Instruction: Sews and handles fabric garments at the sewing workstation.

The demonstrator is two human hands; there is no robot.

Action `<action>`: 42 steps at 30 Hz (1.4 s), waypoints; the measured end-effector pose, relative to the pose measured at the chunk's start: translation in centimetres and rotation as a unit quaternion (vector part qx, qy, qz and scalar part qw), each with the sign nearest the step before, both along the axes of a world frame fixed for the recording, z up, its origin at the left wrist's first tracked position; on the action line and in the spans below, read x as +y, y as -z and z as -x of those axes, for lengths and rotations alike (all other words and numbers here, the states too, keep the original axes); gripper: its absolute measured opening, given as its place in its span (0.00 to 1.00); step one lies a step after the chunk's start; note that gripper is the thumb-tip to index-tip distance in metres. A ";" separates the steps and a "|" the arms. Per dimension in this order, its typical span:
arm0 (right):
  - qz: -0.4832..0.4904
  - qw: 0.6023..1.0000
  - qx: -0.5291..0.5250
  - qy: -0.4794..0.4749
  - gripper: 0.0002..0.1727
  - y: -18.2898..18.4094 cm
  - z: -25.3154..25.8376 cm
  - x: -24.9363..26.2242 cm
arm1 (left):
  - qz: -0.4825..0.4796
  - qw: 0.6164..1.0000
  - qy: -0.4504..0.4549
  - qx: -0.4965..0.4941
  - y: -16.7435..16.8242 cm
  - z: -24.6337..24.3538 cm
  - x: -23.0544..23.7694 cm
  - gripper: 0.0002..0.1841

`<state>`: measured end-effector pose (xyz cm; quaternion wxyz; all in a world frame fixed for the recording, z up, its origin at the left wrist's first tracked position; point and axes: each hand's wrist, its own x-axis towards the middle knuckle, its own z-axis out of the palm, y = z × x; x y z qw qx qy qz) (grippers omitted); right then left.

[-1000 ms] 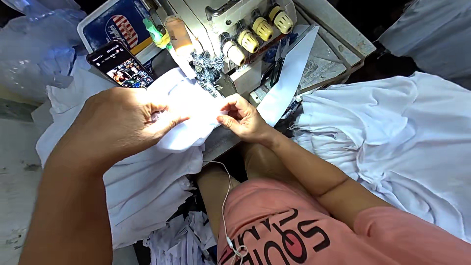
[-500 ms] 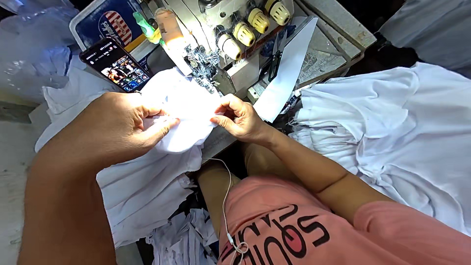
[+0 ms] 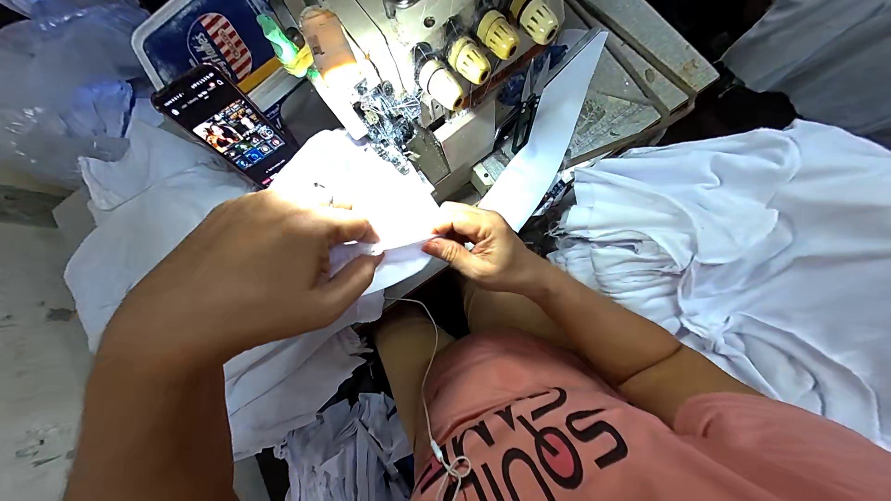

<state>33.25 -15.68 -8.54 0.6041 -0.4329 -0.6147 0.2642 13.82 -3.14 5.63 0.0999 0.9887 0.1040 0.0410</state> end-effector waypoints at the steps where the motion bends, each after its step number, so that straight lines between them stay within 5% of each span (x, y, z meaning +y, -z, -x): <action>1: 0.005 1.000 -0.004 0.007 0.09 0.5 -0.1 -0.2 | -0.008 1.000 -0.003 0.006 0.2 -0.2 0.3 0.17; 21: 0.048 0.995 0.088 -0.001 0.05 1.7 -0.7 5.2 | 0.017 0.998 -0.058 0.021 4.9 -4.3 4.1 0.21; 28: 0.030 0.996 0.085 -0.010 0.04 1.9 -1.2 5.8 | 0.035 0.992 -0.118 -0.022 2.8 -1.2 6.8 0.22; 34: 0.027 0.997 0.039 -0.059 0.16 1.1 -1.5 4.1 | 0.036 0.994 -0.054 -0.089 1.3 -0.8 1.5 0.16; 42: -0.047 0.998 0.000 0.052 0.07 2.9 -0.5 2.4 | -0.026 0.996 -0.066 -0.053 4.8 -2.0 1.2 0.22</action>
